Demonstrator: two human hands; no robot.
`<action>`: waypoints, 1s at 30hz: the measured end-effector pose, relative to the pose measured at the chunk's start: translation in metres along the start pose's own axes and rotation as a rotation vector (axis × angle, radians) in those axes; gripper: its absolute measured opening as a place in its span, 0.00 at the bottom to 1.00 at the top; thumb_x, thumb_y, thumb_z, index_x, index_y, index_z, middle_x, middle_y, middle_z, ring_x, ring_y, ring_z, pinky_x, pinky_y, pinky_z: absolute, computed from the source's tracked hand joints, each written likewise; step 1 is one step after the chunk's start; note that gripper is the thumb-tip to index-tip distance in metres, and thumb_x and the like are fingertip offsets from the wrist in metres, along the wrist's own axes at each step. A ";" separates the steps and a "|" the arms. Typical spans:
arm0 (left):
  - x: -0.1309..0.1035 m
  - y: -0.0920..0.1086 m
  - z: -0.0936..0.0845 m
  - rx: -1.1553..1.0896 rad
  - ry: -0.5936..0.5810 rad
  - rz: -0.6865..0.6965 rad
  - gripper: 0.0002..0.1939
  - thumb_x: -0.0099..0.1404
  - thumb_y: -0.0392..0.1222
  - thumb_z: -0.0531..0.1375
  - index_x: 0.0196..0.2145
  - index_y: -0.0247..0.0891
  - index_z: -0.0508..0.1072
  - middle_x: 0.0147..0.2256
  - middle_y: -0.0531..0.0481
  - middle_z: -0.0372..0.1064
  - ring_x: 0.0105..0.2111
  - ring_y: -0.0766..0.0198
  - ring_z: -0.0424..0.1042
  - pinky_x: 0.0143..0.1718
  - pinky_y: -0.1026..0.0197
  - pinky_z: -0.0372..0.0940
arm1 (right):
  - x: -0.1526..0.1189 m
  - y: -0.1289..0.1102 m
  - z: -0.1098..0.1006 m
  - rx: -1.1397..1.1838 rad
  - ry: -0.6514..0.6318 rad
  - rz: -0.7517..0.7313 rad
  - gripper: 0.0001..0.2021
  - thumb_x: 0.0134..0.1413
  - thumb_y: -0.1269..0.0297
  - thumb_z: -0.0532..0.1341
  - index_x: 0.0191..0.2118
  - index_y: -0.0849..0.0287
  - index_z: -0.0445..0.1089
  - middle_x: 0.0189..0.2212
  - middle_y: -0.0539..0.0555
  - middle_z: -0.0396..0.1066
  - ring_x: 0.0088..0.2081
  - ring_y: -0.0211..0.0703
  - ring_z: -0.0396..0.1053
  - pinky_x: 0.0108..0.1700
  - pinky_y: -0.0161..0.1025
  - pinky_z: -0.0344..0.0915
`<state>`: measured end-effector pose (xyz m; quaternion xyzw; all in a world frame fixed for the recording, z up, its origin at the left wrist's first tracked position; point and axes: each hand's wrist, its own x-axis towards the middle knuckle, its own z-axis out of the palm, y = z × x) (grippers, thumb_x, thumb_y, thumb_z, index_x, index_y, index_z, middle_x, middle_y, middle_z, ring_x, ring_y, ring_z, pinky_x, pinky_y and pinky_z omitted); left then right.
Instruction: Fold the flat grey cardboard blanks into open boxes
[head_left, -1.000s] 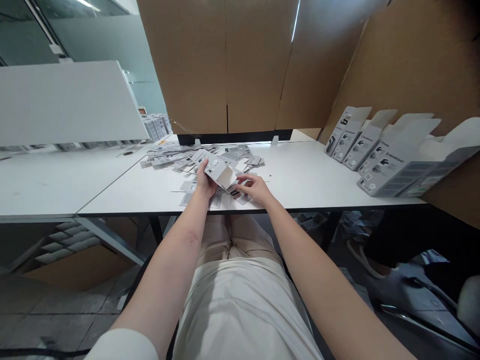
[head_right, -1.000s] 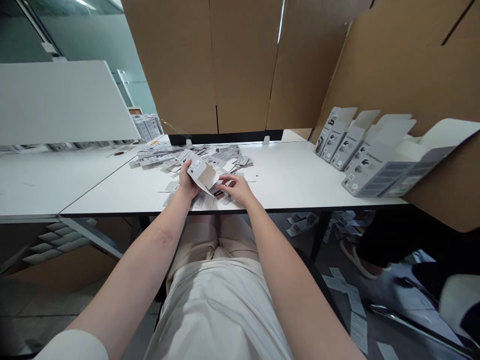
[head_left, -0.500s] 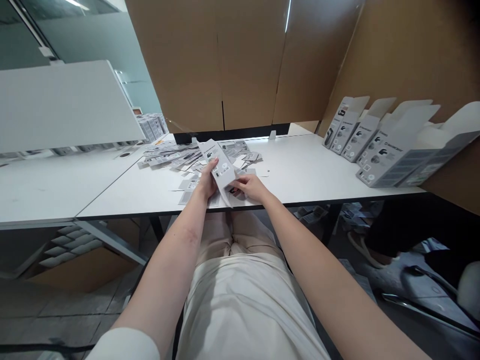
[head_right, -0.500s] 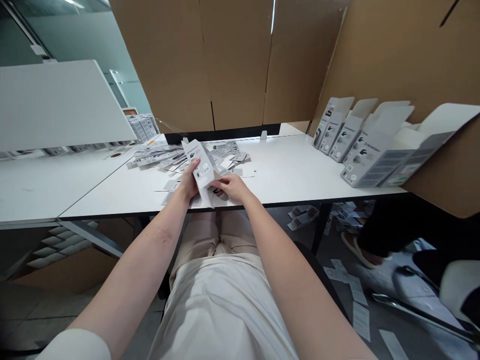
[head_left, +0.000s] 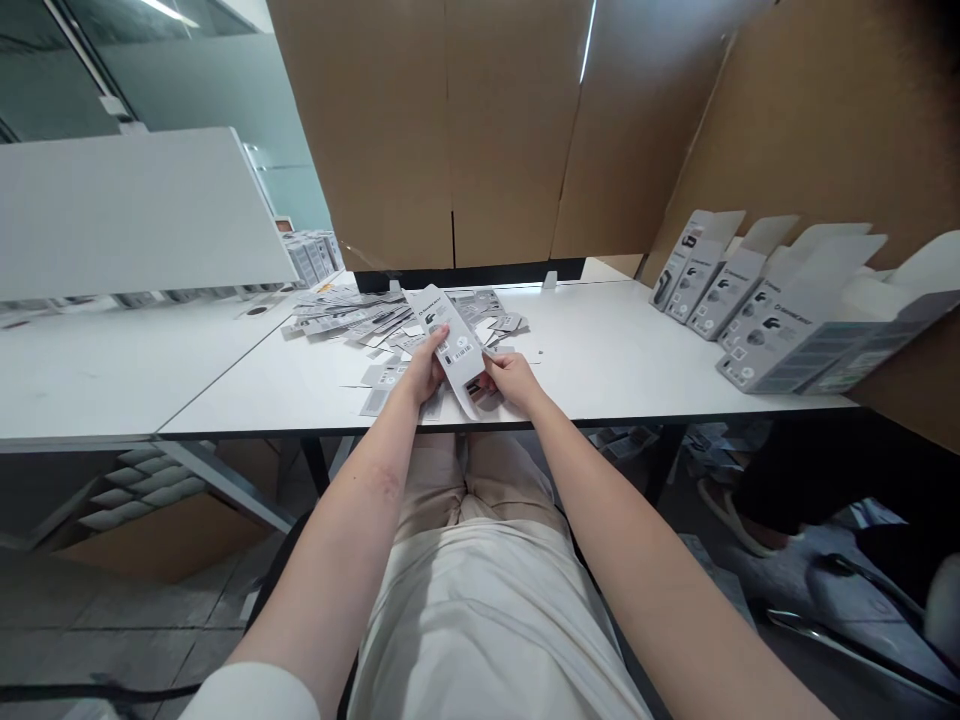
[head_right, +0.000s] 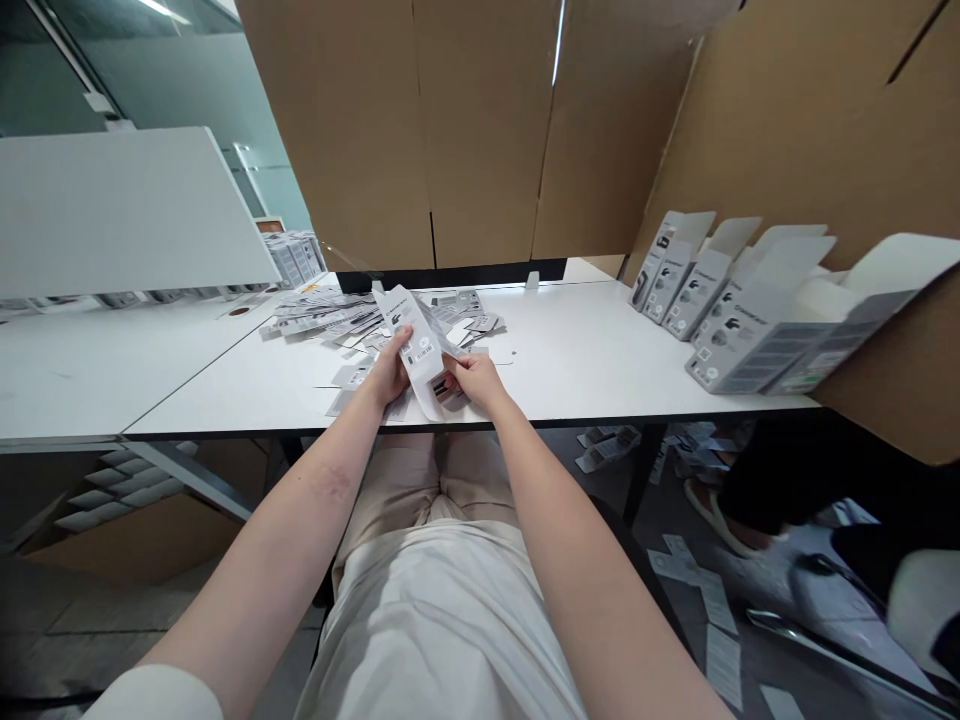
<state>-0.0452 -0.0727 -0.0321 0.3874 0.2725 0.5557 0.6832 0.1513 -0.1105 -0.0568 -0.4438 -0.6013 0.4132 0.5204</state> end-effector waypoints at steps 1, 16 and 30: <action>0.001 0.000 0.000 -0.018 0.016 0.002 0.23 0.72 0.56 0.79 0.51 0.36 0.83 0.41 0.40 0.88 0.46 0.41 0.90 0.57 0.45 0.83 | 0.000 0.000 0.000 0.003 -0.007 0.006 0.38 0.49 0.18 0.77 0.22 0.53 0.76 0.22 0.54 0.77 0.24 0.43 0.67 0.27 0.41 0.70; 0.001 0.003 -0.001 0.004 0.025 -0.046 0.35 0.73 0.74 0.73 0.55 0.38 0.84 0.45 0.37 0.89 0.52 0.37 0.90 0.59 0.43 0.83 | 0.005 0.003 0.008 0.068 -0.050 0.060 0.38 0.43 0.19 0.81 0.24 0.54 0.78 0.22 0.56 0.79 0.22 0.45 0.72 0.26 0.44 0.77; 0.008 0.004 -0.008 -0.111 0.076 0.041 0.37 0.78 0.76 0.67 0.61 0.40 0.84 0.53 0.38 0.89 0.56 0.43 0.88 0.62 0.49 0.81 | -0.005 0.000 0.000 -0.101 -0.125 0.111 0.33 0.51 0.26 0.80 0.30 0.57 0.83 0.30 0.57 0.84 0.33 0.52 0.79 0.33 0.42 0.75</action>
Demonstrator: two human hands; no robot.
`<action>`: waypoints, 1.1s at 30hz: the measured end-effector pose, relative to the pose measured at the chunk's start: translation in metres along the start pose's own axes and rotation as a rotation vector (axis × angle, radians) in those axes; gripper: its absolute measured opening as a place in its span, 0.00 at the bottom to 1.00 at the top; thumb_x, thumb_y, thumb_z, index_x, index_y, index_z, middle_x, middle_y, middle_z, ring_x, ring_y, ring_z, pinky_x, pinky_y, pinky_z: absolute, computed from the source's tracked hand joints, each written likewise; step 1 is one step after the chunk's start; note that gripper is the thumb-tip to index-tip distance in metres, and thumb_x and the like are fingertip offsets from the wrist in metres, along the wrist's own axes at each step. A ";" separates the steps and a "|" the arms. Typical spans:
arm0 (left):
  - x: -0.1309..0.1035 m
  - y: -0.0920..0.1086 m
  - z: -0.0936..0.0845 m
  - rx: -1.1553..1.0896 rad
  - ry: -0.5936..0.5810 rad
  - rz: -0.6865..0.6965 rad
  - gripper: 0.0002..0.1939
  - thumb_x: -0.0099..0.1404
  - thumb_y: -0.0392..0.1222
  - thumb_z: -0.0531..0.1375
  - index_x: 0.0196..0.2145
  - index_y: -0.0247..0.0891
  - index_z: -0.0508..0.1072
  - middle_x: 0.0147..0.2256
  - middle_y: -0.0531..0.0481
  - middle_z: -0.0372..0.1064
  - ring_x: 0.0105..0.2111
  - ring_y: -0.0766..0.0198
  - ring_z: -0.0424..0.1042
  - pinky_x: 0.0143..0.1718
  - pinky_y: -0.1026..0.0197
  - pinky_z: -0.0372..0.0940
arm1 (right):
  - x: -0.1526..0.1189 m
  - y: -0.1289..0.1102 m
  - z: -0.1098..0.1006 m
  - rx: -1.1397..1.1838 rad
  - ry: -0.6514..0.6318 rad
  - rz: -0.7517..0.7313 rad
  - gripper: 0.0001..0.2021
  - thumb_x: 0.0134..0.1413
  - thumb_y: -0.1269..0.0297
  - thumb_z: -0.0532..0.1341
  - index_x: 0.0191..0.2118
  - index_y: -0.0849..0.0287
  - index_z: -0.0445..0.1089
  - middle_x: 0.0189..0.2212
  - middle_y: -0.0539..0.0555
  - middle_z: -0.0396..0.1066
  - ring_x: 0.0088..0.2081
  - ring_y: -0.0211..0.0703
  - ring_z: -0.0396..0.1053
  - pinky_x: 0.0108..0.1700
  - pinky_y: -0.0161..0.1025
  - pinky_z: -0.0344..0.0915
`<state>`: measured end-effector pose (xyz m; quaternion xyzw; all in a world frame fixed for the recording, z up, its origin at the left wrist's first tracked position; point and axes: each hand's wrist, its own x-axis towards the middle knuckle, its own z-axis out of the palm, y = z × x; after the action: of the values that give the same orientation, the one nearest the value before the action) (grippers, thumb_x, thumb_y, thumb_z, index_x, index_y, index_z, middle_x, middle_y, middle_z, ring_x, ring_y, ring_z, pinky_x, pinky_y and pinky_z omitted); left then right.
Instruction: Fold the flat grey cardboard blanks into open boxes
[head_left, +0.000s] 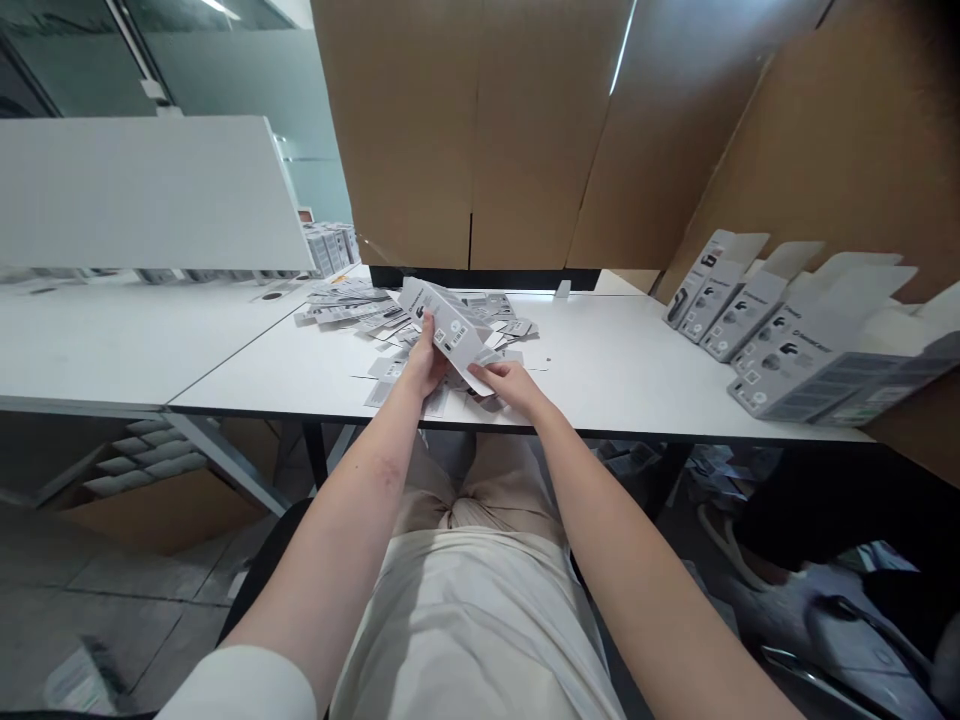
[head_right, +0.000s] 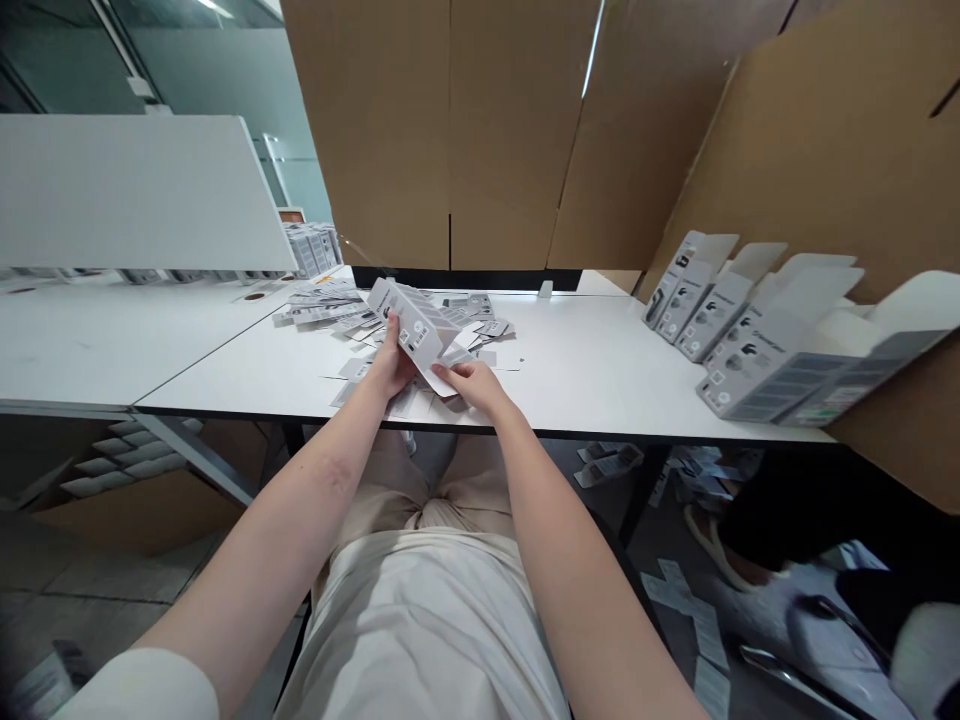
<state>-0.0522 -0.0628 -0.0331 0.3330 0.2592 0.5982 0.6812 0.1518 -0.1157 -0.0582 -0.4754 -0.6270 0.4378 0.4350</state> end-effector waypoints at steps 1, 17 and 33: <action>0.000 0.000 0.000 0.005 0.016 -0.009 0.35 0.81 0.74 0.65 0.63 0.40 0.83 0.54 0.38 0.89 0.56 0.45 0.88 0.62 0.50 0.81 | 0.000 0.001 0.000 0.044 0.005 -0.007 0.33 0.50 0.27 0.81 0.32 0.57 0.84 0.32 0.57 0.85 0.34 0.53 0.80 0.34 0.43 0.77; -0.003 -0.001 0.002 -0.072 0.152 0.073 0.27 0.78 0.60 0.74 0.65 0.44 0.82 0.65 0.39 0.85 0.66 0.45 0.84 0.62 0.50 0.81 | 0.017 0.020 -0.004 0.167 0.471 -0.402 0.27 0.57 0.35 0.79 0.49 0.53 0.92 0.49 0.60 0.85 0.57 0.60 0.81 0.68 0.59 0.76; -0.007 0.005 0.001 -0.107 0.083 0.015 0.23 0.82 0.57 0.68 0.64 0.39 0.82 0.48 0.42 0.90 0.42 0.51 0.90 0.45 0.55 0.83 | -0.006 -0.008 -0.003 0.091 0.193 -0.163 0.34 0.44 0.25 0.79 0.33 0.56 0.83 0.30 0.55 0.81 0.29 0.46 0.71 0.33 0.42 0.70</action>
<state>-0.0552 -0.0699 -0.0290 0.2730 0.2523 0.6296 0.6822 0.1545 -0.1220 -0.0509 -0.4428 -0.5982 0.3812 0.5484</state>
